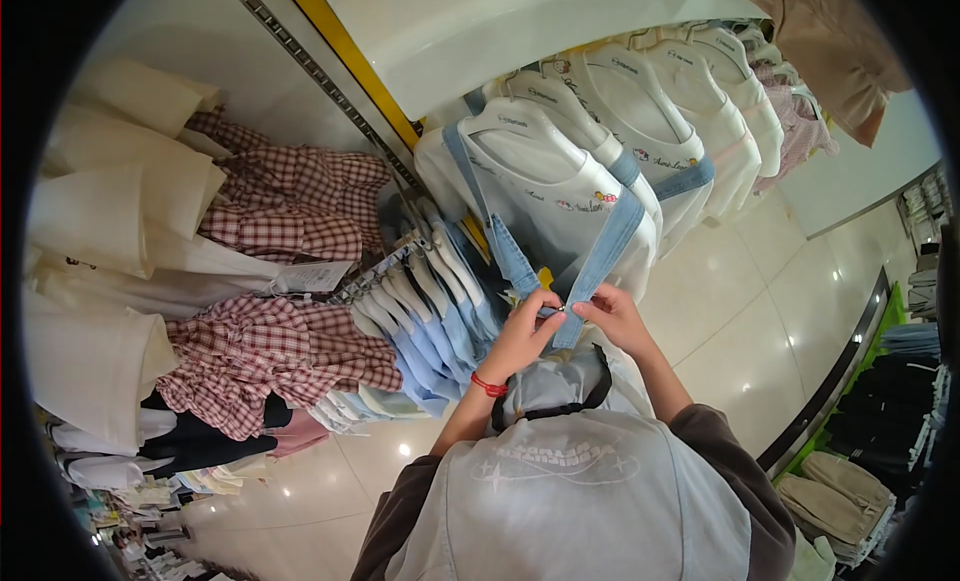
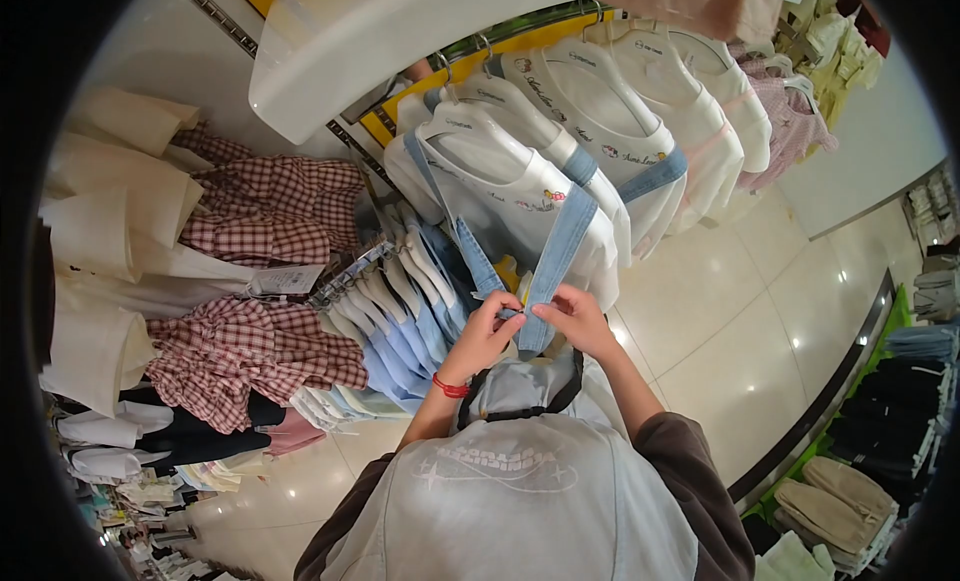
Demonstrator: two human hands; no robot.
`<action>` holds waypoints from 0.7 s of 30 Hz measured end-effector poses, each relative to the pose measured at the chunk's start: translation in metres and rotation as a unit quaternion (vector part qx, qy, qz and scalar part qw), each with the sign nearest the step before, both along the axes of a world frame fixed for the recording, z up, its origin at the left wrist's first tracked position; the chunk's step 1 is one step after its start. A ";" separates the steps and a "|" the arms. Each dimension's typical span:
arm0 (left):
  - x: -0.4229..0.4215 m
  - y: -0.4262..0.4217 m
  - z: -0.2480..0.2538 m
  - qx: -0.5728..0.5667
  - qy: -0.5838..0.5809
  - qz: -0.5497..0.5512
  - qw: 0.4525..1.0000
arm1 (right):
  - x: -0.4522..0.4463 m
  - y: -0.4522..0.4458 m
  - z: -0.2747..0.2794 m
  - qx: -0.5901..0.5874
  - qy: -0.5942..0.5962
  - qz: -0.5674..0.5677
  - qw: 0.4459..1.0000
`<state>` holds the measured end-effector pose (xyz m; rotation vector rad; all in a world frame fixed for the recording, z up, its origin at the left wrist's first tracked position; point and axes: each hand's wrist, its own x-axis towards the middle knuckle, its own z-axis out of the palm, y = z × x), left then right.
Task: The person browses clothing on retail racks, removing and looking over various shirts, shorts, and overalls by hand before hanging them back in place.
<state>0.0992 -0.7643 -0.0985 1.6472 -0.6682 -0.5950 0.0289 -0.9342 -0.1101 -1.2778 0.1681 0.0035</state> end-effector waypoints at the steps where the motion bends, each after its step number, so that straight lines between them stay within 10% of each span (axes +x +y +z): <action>1: 0.003 0.002 -0.008 -0.014 0.022 -0.004 1.000 | 0.001 -0.001 0.000 0.005 0.004 0.002 1.000; 21: 0.001 -0.008 0.001 -0.046 -0.048 0.083 0.994 | 0.002 0.003 -0.003 0.015 0.040 -0.030 0.999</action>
